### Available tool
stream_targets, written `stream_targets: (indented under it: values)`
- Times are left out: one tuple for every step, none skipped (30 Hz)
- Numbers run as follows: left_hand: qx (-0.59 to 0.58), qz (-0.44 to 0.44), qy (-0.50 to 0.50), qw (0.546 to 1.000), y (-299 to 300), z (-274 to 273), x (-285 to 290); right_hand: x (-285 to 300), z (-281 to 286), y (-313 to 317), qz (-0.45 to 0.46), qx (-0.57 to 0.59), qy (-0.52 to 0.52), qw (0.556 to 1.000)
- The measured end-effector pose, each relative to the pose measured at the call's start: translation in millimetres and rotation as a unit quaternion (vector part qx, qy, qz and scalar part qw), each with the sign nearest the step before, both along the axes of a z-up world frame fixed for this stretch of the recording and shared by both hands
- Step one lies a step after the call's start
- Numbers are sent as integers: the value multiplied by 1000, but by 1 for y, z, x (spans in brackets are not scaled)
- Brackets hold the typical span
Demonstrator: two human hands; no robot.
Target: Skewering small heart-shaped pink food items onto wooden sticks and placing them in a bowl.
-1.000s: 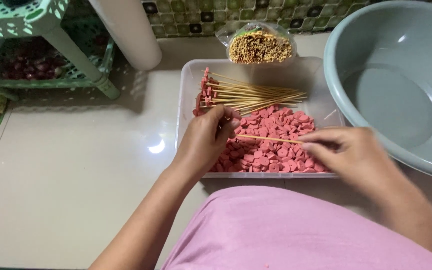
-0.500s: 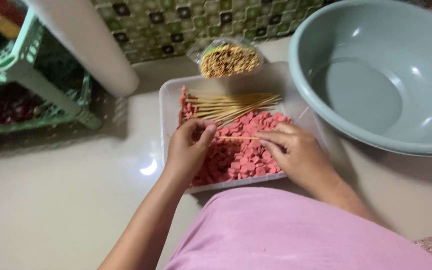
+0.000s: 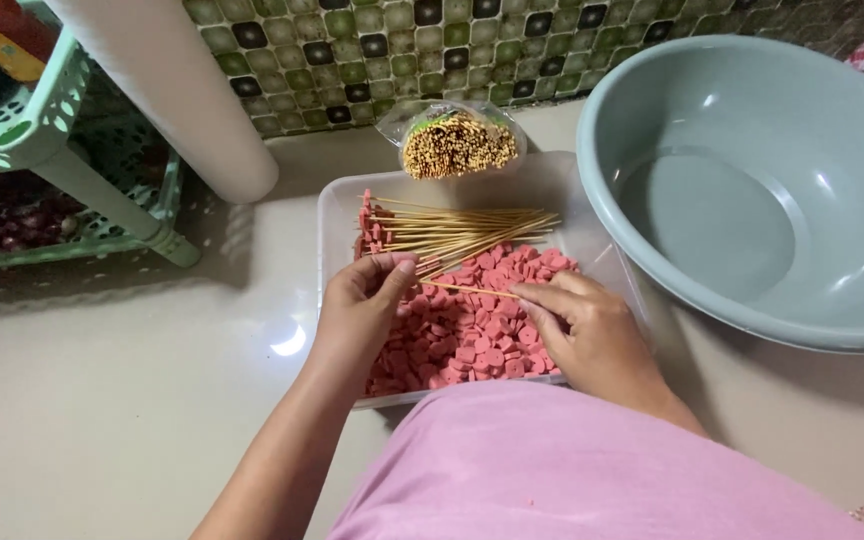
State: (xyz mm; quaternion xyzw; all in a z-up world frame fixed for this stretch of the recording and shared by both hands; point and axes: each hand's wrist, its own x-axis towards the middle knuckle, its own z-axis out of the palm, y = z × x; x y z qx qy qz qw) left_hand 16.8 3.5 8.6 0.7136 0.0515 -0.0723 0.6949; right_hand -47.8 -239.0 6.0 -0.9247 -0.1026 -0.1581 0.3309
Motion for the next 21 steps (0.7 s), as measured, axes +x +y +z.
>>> stream_targets:
  values:
    - [-4, 7, 5, 1000, 0, 3, 0, 0, 1, 1, 2, 3, -7, 1000]
    - [-5, 11, 7, 1000, -1, 2, 2, 1, 1, 0, 7, 3, -5, 1000]
    - [-5, 11, -4, 1000, -1, 0, 3, 1, 0, 0, 3, -5, -10, 1000]
    - [-5, 12, -12, 1000, 0, -1, 3, 1, -1, 0, 0, -12, -12, 1000]
    - [-5, 18, -8, 1000, 1, -2, 0, -1, 0, 1, 6, -12, -8, 1000]
    - [-3, 19, -13, 1000, 2, -1, 1, 0, 1, 1, 10, -13, -12, 1000]
    - [0, 20, -18, 1000, 3, 1, 2, 0, 4, 0, 14, -15, -17, 1000]
    - [-1, 23, -19, 1000, 3, 2, 0, -1, 2, 0, 17, -16, -18, 1000]
    - [9, 24, -21, 999, 2, 4, -2, -1, 0, 0, 15, -17, -17, 1000]
    - [18, 23, -26, 999, 1, 6, -2, 0, -2, -1, 10, -17, -20, 1000]
    - [18, 24, -31, 999, 1, 9, -3, 0, -1, 0, 11, -18, -24, 999]
    - [13, 26, -19, 999, 2, 12, -4, 0, 0, 1, 11, -15, -30, 999]
    - [7, 28, -8, 1000, 2, 14, -5, 0, 1, 2, 11, -13, -36, 999]
    - [7, 33, -7, 999, 1, 10, -2, 0, 0, 0, 16, -13, -34, 999]
    - [-1, 30, -15, 999, 1, 4, 1, 0, -2, -1, 14, -15, -41, 999]
    - [-8, 31, -22, 999, 2, -1, 3, 1, -3, -1, 16, -18, -46, 999]
    - [-9, 39, -21, 999, 1, 1, -2, -1, -5, 0, 24, -18, -45, 999]
    - [-16, 44, -23, 999, 0, 6, -4, 0, -6, -1, 23, -21, -47, 998]
    - [-24, 50, -26, 998, -2, 10, -6, 2, -6, -2, 21, -24, -49, 998]
    - [-25, 54, -29, 998, -1, 9, -4, 4, -9, -5, 25, -24, -52, 998]
    - [-20, 54, -30, 998, -1, 7, -1, 7, -13, -7, 26, -25, -53, 998]
